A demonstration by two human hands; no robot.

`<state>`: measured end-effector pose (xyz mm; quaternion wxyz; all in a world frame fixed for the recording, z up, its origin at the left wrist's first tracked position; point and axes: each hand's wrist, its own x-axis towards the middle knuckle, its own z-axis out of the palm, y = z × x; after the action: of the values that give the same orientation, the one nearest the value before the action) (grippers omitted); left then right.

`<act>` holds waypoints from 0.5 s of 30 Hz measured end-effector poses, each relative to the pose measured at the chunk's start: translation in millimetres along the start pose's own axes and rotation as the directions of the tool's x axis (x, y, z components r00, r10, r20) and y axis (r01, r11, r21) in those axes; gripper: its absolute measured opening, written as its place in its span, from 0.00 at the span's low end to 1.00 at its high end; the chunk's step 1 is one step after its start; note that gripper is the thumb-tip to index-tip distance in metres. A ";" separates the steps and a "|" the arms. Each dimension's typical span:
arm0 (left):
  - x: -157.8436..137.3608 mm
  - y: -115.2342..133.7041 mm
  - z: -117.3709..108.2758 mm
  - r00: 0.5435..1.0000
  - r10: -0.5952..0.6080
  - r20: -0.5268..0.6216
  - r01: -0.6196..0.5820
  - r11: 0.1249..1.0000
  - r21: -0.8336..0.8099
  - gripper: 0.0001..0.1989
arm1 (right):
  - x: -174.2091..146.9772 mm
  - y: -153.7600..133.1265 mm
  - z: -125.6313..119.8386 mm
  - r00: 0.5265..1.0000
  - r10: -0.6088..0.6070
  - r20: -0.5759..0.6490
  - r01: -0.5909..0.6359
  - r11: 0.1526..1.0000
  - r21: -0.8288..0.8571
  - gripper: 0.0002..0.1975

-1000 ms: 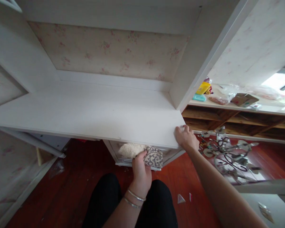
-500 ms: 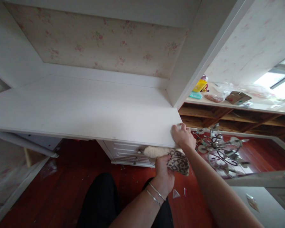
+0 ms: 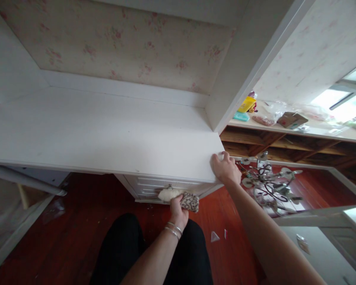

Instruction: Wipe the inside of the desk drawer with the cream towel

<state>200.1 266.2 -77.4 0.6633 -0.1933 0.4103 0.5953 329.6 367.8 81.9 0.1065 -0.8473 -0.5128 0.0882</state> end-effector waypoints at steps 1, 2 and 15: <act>3.4 10.0 -4.9 0.999 0.031 -0.023 -0.031 1.000 0.004 0.05 | 0.3 0.1 0.0 1.000 0.002 0.001 -0.002 1.000 0.002 0.32; 6.0 21.2 -9.5 0.997 0.064 -0.033 -0.064 0.998 0.007 0.05 | 0.6 0.1 0.0 1.000 0.004 0.002 -0.004 1.000 0.004 0.32; -41.2 145.2 -17.1 0.932 0.360 -0.048 -0.361 0.932 -0.020 0.12 | -1.7 -0.9 -1.8 0.999 0.020 0.025 -0.020 1.000 0.012 0.33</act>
<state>58.8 258.8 -21.9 0.5309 -0.1374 0.4445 0.7083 328.5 366.6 84.0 0.1046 -0.8505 -0.5050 0.1030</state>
